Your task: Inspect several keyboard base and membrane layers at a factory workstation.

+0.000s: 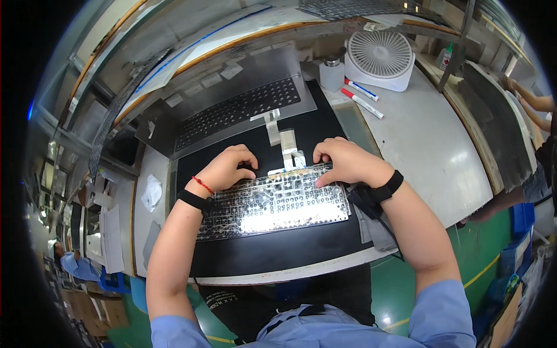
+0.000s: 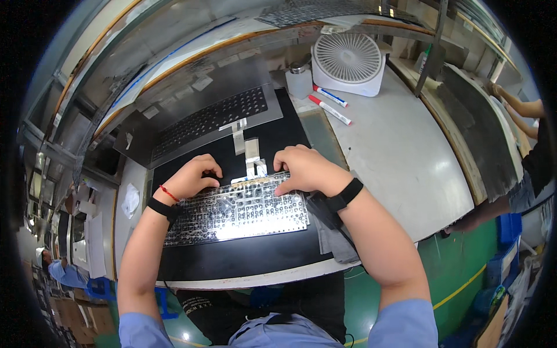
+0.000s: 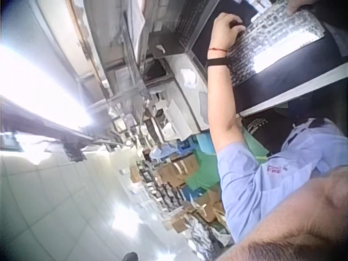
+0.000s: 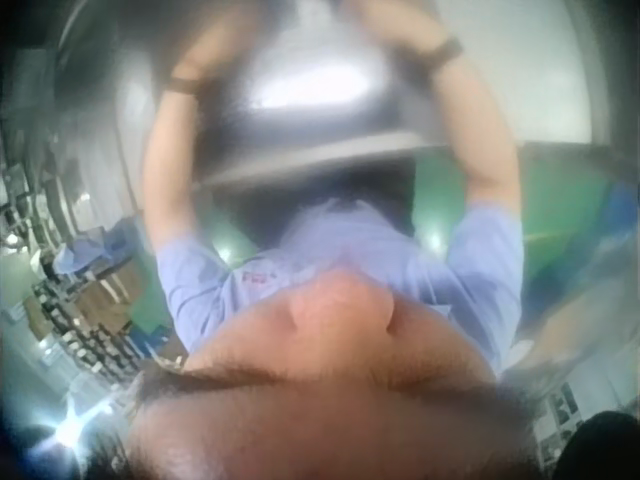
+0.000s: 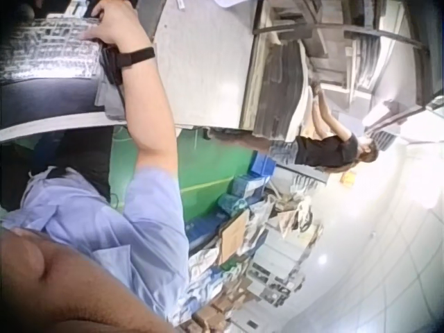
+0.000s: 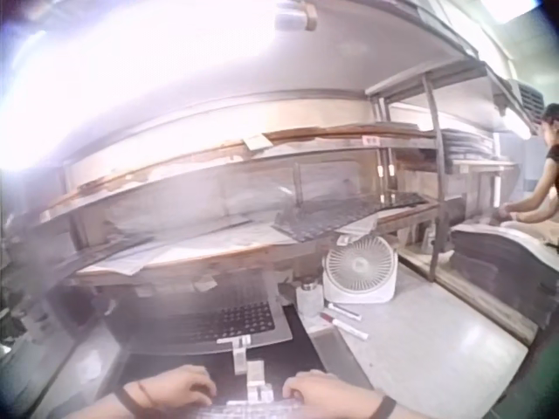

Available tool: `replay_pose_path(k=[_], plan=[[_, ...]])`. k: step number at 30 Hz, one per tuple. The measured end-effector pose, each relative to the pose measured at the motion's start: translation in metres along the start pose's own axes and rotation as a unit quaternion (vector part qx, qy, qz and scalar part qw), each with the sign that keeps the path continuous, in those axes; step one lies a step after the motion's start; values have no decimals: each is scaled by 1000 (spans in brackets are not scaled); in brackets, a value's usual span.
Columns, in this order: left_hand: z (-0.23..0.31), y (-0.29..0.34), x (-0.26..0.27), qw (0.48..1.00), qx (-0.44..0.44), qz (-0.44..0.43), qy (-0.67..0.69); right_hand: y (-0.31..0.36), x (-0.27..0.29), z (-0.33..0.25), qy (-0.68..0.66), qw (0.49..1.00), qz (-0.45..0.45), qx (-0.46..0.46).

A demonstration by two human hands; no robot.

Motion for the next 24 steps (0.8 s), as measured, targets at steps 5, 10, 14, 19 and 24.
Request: replay_pose_path(k=[5,10,14,19,24], plan=[[-2,-4,-8,999,-24,-37,-18,-1,0,1,7,1000,-2,-7],[3,-4,-10,999,-28,-16,-41,0,0,2,4,1000,-6,-14],[-7,5,13,999,19,39,3,-1,1,0,2,1000,-5,-9],[-27,57,67,990,11,137,-10,1,2,-3,1,1000,-5,-14],[-61,181,112,969,117,216,13,1,2,2,7,1000,-11,-27]])
Point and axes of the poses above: each hand's wrist, its own y-axis away from the middle knuckle, its own x-axis out of the back of the hand, z = x × y, the point moved 10 cm from there along -y, towards the middle knuckle, and after that the axes turned 1 degree about -y, right-handed, at the moved point
